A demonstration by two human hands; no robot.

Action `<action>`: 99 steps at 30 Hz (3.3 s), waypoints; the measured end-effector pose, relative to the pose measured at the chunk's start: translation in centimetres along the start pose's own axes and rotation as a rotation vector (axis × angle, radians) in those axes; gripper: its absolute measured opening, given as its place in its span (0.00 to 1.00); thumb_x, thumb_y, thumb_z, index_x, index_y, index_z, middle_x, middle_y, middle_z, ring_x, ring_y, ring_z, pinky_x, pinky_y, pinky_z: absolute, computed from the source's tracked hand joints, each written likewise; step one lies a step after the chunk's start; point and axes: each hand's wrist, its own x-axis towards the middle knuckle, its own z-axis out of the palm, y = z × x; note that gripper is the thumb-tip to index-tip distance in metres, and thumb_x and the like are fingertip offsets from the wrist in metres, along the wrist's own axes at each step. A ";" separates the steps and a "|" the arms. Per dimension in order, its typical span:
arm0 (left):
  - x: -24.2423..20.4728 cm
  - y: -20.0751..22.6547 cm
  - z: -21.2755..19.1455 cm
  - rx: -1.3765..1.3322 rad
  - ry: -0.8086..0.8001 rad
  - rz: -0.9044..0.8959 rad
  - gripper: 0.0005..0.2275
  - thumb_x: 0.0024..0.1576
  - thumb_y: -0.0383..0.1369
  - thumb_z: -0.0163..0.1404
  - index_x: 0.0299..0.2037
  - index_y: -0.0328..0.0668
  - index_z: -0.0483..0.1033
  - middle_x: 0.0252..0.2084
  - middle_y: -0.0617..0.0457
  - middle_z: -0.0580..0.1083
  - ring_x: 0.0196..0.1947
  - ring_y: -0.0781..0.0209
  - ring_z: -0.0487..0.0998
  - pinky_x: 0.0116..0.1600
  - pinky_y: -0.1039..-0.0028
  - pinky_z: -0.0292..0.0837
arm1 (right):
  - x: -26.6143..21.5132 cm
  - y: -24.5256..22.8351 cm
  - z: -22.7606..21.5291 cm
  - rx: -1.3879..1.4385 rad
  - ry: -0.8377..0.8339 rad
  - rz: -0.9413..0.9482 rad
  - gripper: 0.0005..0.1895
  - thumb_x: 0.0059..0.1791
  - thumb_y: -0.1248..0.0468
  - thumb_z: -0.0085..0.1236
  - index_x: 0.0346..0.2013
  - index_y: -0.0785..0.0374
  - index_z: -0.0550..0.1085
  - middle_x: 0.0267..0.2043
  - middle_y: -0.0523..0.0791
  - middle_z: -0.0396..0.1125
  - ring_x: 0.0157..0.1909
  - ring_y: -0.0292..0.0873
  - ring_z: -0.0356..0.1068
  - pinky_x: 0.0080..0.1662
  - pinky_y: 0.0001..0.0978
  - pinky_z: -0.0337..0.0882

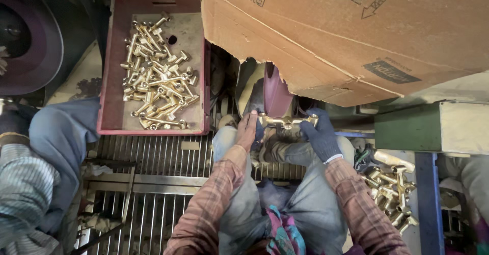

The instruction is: The person sits on the floor and repeatedly presses brass-colored metal parts against a rotating grinding wheel to smooth or polish their surfaces. Finished parts are placed into a blue tray to the right.

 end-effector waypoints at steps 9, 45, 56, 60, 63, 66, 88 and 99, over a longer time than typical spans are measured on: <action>3.6 -4.2 -1.2 0.413 0.130 0.493 0.18 0.68 0.45 0.42 0.43 0.34 0.73 0.33 0.48 0.74 0.34 0.57 0.72 0.42 0.68 0.68 | 0.1 -2.2 0.8 -0.032 0.025 0.082 0.19 0.51 0.63 0.57 0.55 0.65 0.67 0.28 0.45 0.66 0.23 0.36 0.64 0.26 0.30 0.65; 1.0 -1.5 0.2 -0.277 -0.187 -0.300 0.16 0.66 0.47 0.38 0.45 0.44 0.71 0.28 0.46 0.75 0.19 0.60 0.73 0.18 0.70 0.66 | 1.9 -2.0 -1.1 -0.076 -0.116 0.432 0.17 0.51 0.57 0.55 0.35 0.72 0.73 0.23 0.45 0.61 0.19 0.40 0.61 0.26 0.37 0.71; -2.7 0.4 0.1 -0.080 -0.159 0.293 0.09 0.68 0.41 0.43 0.47 0.45 0.63 0.29 0.53 0.69 0.19 0.64 0.72 0.21 0.73 0.68 | -2.0 -1.9 -1.5 0.007 -0.079 -0.131 0.20 0.50 0.67 0.58 0.56 0.63 0.65 0.39 0.44 0.68 0.37 0.35 0.72 0.39 0.28 0.75; -1.1 0.2 0.5 0.022 -0.070 0.285 0.11 0.71 0.42 0.43 0.48 0.43 0.65 0.30 0.55 0.67 0.23 0.69 0.68 0.24 0.74 0.70 | -0.9 -2.5 -0.7 -0.051 -0.016 -0.060 0.20 0.50 0.68 0.58 0.55 0.66 0.65 0.36 0.47 0.71 0.35 0.37 0.73 0.37 0.29 0.74; 0.1 -0.4 0.7 -0.020 -0.023 0.125 0.10 0.66 0.44 0.42 0.46 0.48 0.64 0.24 0.52 0.68 0.15 0.63 0.68 0.17 0.72 0.65 | 0.0 -2.9 0.1 0.018 -0.009 0.131 0.18 0.48 0.66 0.57 0.51 0.65 0.68 0.32 0.47 0.70 0.27 0.38 0.72 0.31 0.31 0.70; 0.9 -1.4 0.4 -0.129 -0.085 0.055 0.13 0.66 0.46 0.43 0.46 0.47 0.66 0.26 0.52 0.70 0.16 0.62 0.70 0.17 0.71 0.65 | 0.7 -2.8 0.4 0.014 -0.017 0.187 0.13 0.50 0.62 0.58 0.43 0.70 0.71 0.27 0.47 0.68 0.22 0.38 0.65 0.27 0.31 0.66; -6.1 4.1 -4.7 0.038 -0.295 0.014 0.25 0.47 0.31 0.63 0.55 0.52 0.69 0.35 0.52 0.76 0.28 0.62 0.78 0.28 0.71 0.75 | -4.3 -4.3 -1.4 0.366 -0.229 0.303 0.20 0.52 0.58 0.49 0.55 0.63 0.72 0.34 0.46 0.71 0.30 0.40 0.71 0.37 0.35 0.74; -5.5 7.7 -6.7 0.375 -0.124 0.648 0.19 0.48 0.28 0.65 0.50 0.40 0.78 0.45 0.54 0.77 0.45 0.66 0.76 0.53 0.77 0.74 | -3.1 -3.6 2.5 -0.102 -0.220 -0.238 0.26 0.56 0.65 0.49 0.70 0.66 0.62 0.53 0.47 0.71 0.51 0.39 0.70 0.55 0.31 0.70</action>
